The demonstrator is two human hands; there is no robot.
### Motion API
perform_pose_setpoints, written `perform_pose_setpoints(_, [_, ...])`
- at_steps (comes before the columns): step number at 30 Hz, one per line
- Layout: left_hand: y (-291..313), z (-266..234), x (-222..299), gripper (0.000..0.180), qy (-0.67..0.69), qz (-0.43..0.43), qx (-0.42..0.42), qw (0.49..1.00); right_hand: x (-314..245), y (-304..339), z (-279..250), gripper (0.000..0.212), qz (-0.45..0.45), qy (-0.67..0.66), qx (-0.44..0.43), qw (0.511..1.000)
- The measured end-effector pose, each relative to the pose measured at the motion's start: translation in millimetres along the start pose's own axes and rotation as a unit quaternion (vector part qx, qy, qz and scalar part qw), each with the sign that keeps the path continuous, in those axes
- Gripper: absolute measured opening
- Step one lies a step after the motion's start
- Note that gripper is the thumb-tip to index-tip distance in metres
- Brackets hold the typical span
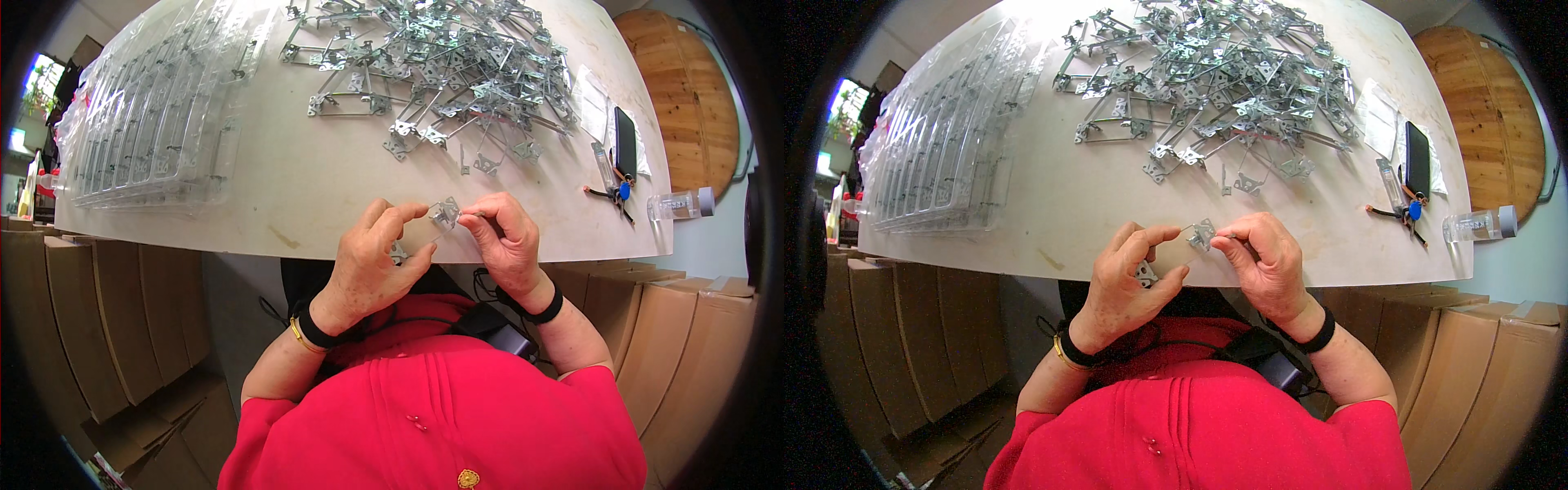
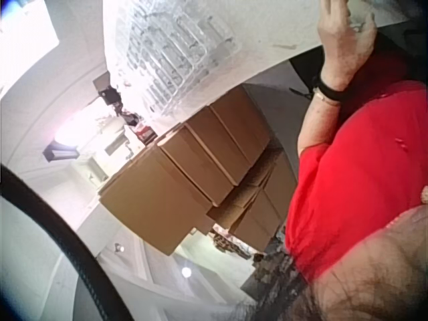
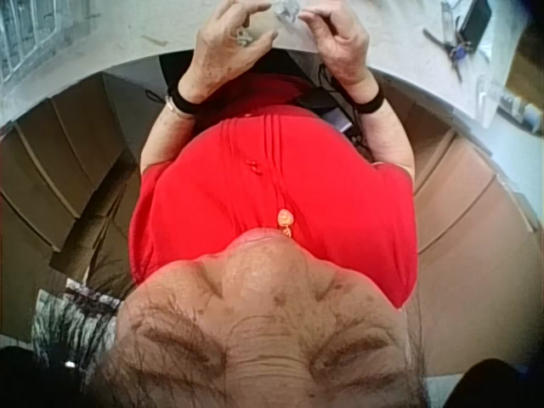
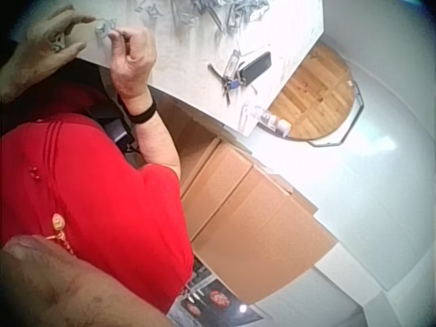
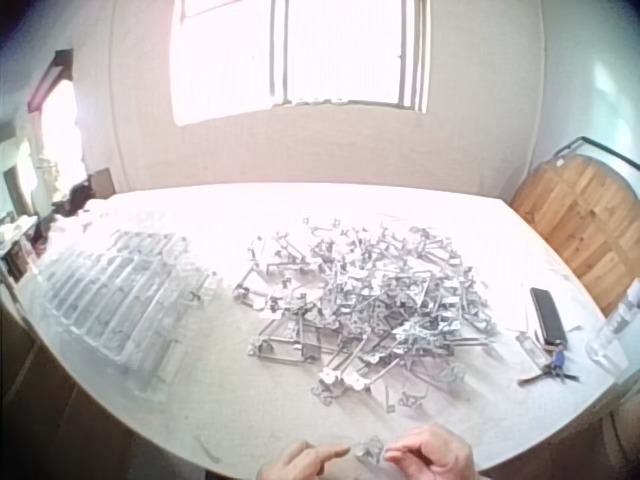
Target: Assemble small metal components and place them into a plastic organizer tray.
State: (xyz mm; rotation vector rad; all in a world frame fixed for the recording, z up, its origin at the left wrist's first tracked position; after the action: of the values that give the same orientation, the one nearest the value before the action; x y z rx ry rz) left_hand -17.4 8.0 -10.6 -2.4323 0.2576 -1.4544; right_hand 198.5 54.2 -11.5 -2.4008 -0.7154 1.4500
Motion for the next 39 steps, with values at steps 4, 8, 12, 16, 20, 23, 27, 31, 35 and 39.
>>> perform_pose_setpoints(4, [0.1,-0.1,0.5,0.05,-0.001,-0.002,-0.003,1.0,-4.0,-3.4,0.4,0.014,-0.043,0.017,0.0,0.999])
perform_pose_setpoints(8, [1.1,0.8,-0.2,0.05,0.006,-0.004,0.001,1.0,-6.6,-3.7,-0.1,0.015,-0.049,0.018,0.001,0.999])
perform_pose_setpoints(12, [0.2,0.2,2.0,0.049,0.005,0.006,-0.005,1.0,-6.9,-0.9,-1.8,0.014,-0.043,0.007,0.006,0.999])
perform_pose_setpoints(16, [-0.1,1.1,1.6,0.049,0.008,0.003,-0.012,1.0,-6.1,-0.4,-3.5,0.011,-0.067,0.006,0.007,0.998])
perform_pose_setpoints(20, [-0.9,0.1,1.6,0.049,0.006,0.002,-0.016,1.0,0.9,2.5,-3.7,0.009,-0.035,-0.037,0.028,0.998])
perform_pose_setpoints(23, [-0.9,-0.2,0.4,0.049,0.01,0.005,-0.025,1.0,4.8,0.5,-1.8,0.01,0.045,-0.071,0.052,0.995])
perform_pose_setpoints(27, [-0.1,-1.1,0.8,0.05,0.015,0.016,-0.031,0.999,2.2,-0.5,-0.2,0.014,0.023,-0.06,0.035,0.997])
perform_pose_setpoints(31, [1.0,0.1,-0.5,0.05,0.021,0.011,-0.034,0.999,1.0,-1.5,0.8,0.014,0.017,-0.049,0.036,0.998])
perform_pose_setpoints(35, [0.8,-1.0,-1.2,0.049,0.013,0.015,-0.037,0.999,0.3,-3.6,2.0,0.014,0.014,-0.047,0.035,0.998])
perform_pose_setpoints(39, [-0.1,-1.1,-0.7,0.049,0.016,0.017,-0.039,0.999,0.1,-5.6,2.6,0.013,0.015,-0.041,0.031,0.999])
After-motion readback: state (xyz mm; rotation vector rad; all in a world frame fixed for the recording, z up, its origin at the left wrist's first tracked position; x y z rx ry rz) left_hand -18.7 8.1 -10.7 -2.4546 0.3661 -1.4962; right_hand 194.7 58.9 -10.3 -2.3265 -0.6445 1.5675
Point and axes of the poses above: each hand's wrist, its own y-axis away from the middle knuckle, its own z-axis out of the palm, x = y × z, the point moved 3 cm from there along -y, towards the middle knuckle, and after that the axes turned 5 degrees about x, right-handed, at the moved point
